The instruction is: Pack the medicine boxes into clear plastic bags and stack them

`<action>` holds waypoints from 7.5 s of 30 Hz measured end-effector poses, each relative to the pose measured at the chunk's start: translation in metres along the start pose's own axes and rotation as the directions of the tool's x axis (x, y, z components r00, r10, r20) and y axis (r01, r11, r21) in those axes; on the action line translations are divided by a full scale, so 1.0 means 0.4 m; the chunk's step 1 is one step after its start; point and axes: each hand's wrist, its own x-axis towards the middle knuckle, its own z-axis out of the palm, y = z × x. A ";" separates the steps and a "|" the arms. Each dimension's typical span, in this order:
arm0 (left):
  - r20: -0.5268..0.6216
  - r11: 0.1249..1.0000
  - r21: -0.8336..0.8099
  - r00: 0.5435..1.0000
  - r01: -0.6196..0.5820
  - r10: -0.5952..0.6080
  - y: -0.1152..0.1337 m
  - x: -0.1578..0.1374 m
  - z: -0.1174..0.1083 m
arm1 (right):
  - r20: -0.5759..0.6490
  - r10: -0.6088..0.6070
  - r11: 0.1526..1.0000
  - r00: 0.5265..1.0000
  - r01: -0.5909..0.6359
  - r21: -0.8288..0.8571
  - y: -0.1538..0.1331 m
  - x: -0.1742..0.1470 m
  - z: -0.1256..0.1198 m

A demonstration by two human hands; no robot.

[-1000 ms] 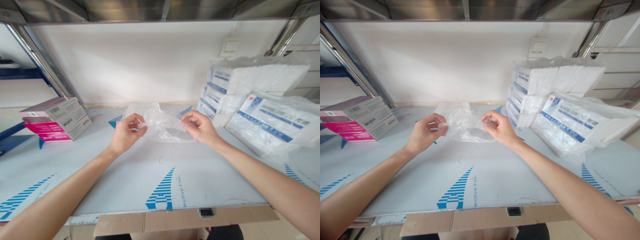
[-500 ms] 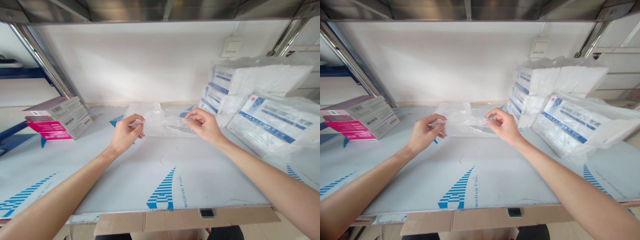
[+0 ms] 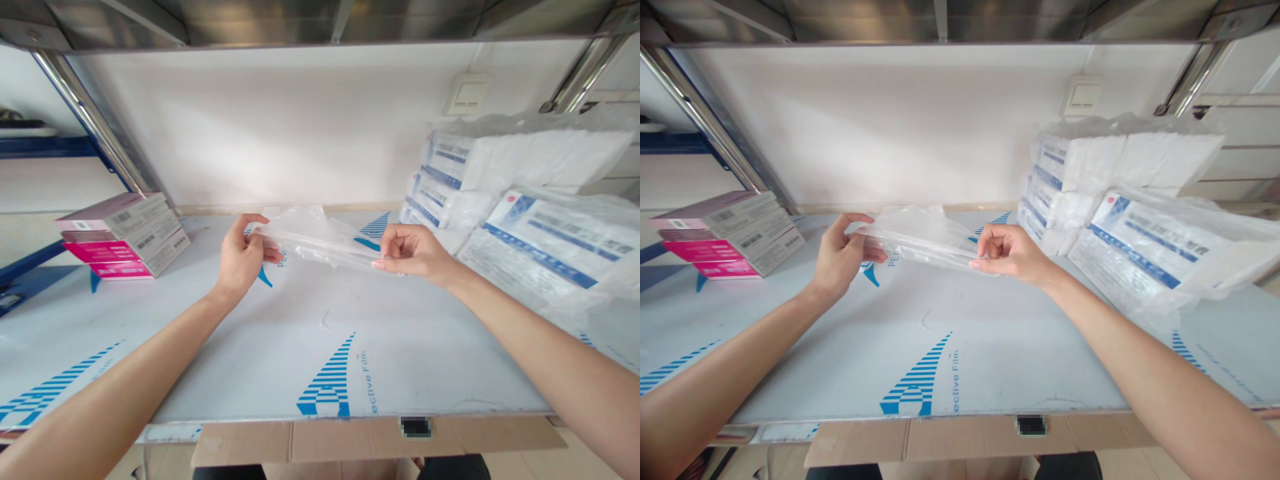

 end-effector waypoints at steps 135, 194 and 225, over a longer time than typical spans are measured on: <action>0.452 0.418 0.836 0.878 -0.354 -0.159 -0.246 0.331 -0.017 | 0.033 0.281 0.569 0.959 -0.139 -0.810 0.240 0.463 0.265; 0.757 0.637 0.155 0.506 -0.755 0.415 0.157 -0.190 0.396 | -0.712 -0.171 0.424 0.681 -0.602 -0.677 -0.246 -0.303 -0.259; 0.568 0.491 0.632 0.789 -0.600 0.234 -0.002 0.039 0.020 | 0.267 -0.232 0.915 0.935 0.303 -0.266 -0.017 0.024 0.066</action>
